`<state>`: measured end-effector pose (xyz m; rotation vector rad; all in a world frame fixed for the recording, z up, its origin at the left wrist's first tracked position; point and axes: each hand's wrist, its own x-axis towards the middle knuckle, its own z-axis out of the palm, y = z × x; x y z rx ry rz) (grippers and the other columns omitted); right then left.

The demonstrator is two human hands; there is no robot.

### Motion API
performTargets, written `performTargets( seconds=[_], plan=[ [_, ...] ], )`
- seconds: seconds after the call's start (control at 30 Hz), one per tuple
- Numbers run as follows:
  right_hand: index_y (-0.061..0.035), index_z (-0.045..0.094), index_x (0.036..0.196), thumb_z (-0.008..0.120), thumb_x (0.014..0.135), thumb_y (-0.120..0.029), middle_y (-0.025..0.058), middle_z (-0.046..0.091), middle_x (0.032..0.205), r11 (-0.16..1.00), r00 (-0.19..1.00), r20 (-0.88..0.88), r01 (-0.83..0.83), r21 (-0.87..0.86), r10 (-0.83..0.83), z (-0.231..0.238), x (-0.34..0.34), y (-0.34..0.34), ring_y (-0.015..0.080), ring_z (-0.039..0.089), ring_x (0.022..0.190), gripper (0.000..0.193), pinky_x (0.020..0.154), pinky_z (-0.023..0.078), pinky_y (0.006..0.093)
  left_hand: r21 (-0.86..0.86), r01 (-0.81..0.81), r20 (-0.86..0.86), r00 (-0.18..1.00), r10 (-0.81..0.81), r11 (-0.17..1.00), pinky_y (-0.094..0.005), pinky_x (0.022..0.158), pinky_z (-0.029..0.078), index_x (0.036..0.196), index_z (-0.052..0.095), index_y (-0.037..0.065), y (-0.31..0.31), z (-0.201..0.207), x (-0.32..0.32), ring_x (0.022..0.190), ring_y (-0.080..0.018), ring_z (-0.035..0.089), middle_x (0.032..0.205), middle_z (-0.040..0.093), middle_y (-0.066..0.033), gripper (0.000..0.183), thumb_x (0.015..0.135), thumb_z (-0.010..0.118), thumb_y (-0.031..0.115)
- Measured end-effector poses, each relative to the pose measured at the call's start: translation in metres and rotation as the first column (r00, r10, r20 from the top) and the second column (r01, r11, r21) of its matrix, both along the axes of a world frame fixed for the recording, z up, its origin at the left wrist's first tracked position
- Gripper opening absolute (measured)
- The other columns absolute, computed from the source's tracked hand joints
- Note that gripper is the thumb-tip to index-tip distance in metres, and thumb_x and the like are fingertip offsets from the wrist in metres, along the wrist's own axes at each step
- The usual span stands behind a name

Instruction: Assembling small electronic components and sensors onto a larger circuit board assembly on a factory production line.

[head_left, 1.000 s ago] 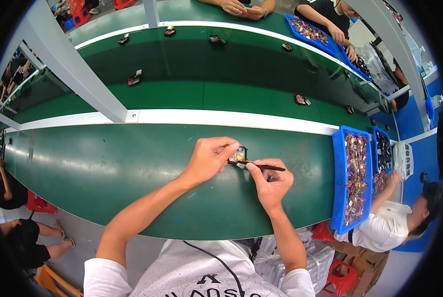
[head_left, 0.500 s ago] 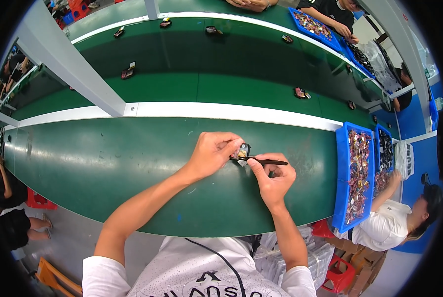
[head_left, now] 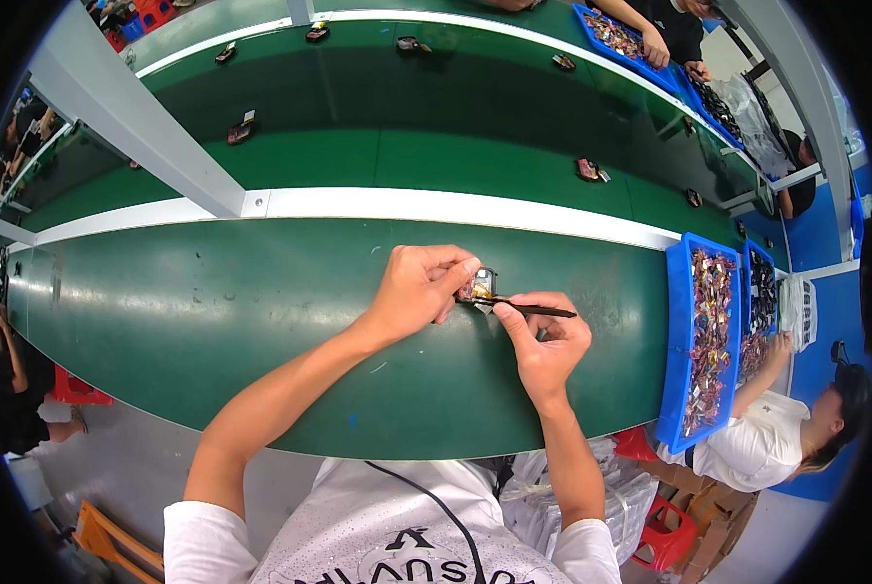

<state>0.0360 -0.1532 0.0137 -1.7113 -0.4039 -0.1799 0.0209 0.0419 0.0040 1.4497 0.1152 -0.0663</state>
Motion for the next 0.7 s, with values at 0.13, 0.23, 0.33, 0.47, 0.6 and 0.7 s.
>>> performTargets(
  seconds=[0.13,0.23,0.33,0.47,0.6,0.7],
  plan=[
    [0.0023,0.073,0.089,0.084,0.081,0.002,-0.0004,0.068,0.073,1.000,1.000,-0.014,-0.009,0.000,0.009,0.0020,-0.0007,0.0002,-0.0014,0.043,0.049,0.013,0.045,0.028,0.0188,-0.008,-0.008,0.021,1.000,0.009,1.000,-0.0230,0.044,0.039,0.106,0.069,-0.008,-0.0009,0.0069,-0.0012,0.050,-0.0061,0.051,0.077,0.067,-0.0063,0.021,0.102,0.061,0.011],
    [0.0027,0.072,0.090,0.083,0.082,0.003,0.0014,0.070,0.076,0.999,0.998,-0.052,-0.021,0.032,0.023,0.0028,-0.0005,-0.0001,-0.0013,0.044,0.050,0.014,0.045,0.030,0.0180,0.012,-0.018,0.011,1.000,0.018,1.000,-0.0229,0.044,0.039,0.105,0.068,-0.008,-0.0017,0.0087,-0.0012,0.049,-0.0061,0.052,0.075,0.067,-0.0061,0.019,0.102,0.061,0.010],
    [0.0028,0.071,0.091,0.083,0.082,0.003,0.0021,0.070,0.077,0.998,0.996,-0.085,-0.030,0.047,0.034,0.0040,0.0002,-0.0007,-0.0013,0.045,0.052,0.015,0.046,0.031,0.0172,0.033,-0.017,0.023,1.000,0.017,0.999,-0.0230,0.044,0.039,0.102,0.068,-0.008,-0.0010,0.0075,-0.0014,0.048,-0.0061,0.052,0.074,0.066,-0.0055,0.018,0.102,0.061,0.009],
    [0.0025,0.071,0.091,0.083,0.083,0.003,0.0019,0.070,0.077,0.998,0.996,-0.088,-0.030,0.049,0.034,0.0011,0.0003,-0.0021,-0.0012,0.046,0.052,0.015,0.047,0.032,0.0169,0.039,0.016,0.024,1.000,-0.017,0.999,-0.0230,0.040,0.039,0.102,0.070,-0.007,-0.0004,0.0083,-0.0011,0.049,-0.0081,0.059,0.076,0.069,-0.0075,0.021,0.102,0.062,0.012],
    [0.0024,0.071,0.091,0.083,0.082,0.002,0.0016,0.069,0.077,0.997,0.996,-0.092,-0.015,0.072,0.021,0.0007,-0.0016,0.0002,-0.0011,0.046,0.052,0.014,0.047,0.032,0.0170,0.030,0.027,0.016,1.000,-0.027,0.999,-0.0224,0.037,0.040,0.106,0.072,-0.007,0.0012,0.0061,-0.0019,0.052,-0.0112,0.065,0.080,0.072,-0.0097,0.025,0.102,0.062,0.016],
    [0.0024,0.072,0.089,0.083,0.082,0.002,0.0019,0.070,0.078,0.997,0.998,-0.057,0.010,0.074,-0.005,0.0003,-0.0030,0.0017,-0.0007,0.046,0.051,0.013,0.046,0.031,0.0176,0.011,0.032,0.042,0.999,-0.033,0.999,-0.0219,0.038,0.041,0.108,0.072,-0.007,0.0005,0.0034,-0.0022,0.052,-0.0117,0.065,0.080,0.071,-0.0103,0.026,0.102,0.062,0.016]
  ],
)
